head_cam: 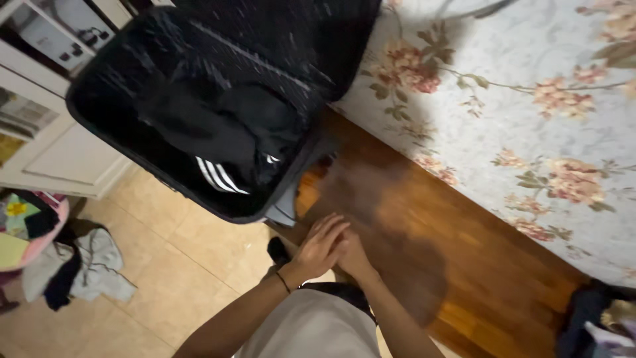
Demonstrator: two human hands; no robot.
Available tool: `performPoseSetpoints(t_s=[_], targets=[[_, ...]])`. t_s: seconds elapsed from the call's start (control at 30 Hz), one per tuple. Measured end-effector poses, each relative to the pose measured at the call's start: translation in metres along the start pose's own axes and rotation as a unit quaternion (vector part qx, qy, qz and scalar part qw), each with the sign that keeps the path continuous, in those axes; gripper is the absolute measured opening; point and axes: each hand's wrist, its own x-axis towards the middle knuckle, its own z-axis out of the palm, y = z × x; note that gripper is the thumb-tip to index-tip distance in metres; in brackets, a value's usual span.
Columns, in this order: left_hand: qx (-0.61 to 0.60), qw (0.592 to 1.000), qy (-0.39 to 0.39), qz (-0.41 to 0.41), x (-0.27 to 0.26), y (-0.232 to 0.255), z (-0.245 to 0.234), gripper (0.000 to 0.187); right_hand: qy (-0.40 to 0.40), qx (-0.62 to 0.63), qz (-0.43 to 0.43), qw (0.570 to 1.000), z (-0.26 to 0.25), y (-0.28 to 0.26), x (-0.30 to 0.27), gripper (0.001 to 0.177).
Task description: The person takes clothes out of a suitcase and folds them on a wooden surface by hand, adding them one at a time to a stack.
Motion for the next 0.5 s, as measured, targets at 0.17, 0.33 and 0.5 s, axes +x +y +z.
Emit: performPoseSetpoints(t_s=[0.17, 0.33, 0.5], targets=[[0.005, 0.994, 0.007, 0.106, 0.005, 0.019, -0.094, 0.051, 0.071, 0.042, -0.07, 0.994, 0.016, -0.1, 0.034, 0.033], [-0.004, 0.991, 0.052, 0.124, 0.007, 0.013, -0.147, 0.048, 0.031, 0.017, -0.029, 0.999, 0.029, -0.156, 0.065, 0.022], [0.018, 0.993, 0.11, 0.028, 0.021, -0.026, -0.2, 0.047, 0.059, -0.147, -0.212, 0.964, 0.054, -0.168, 0.125, 0.027]])
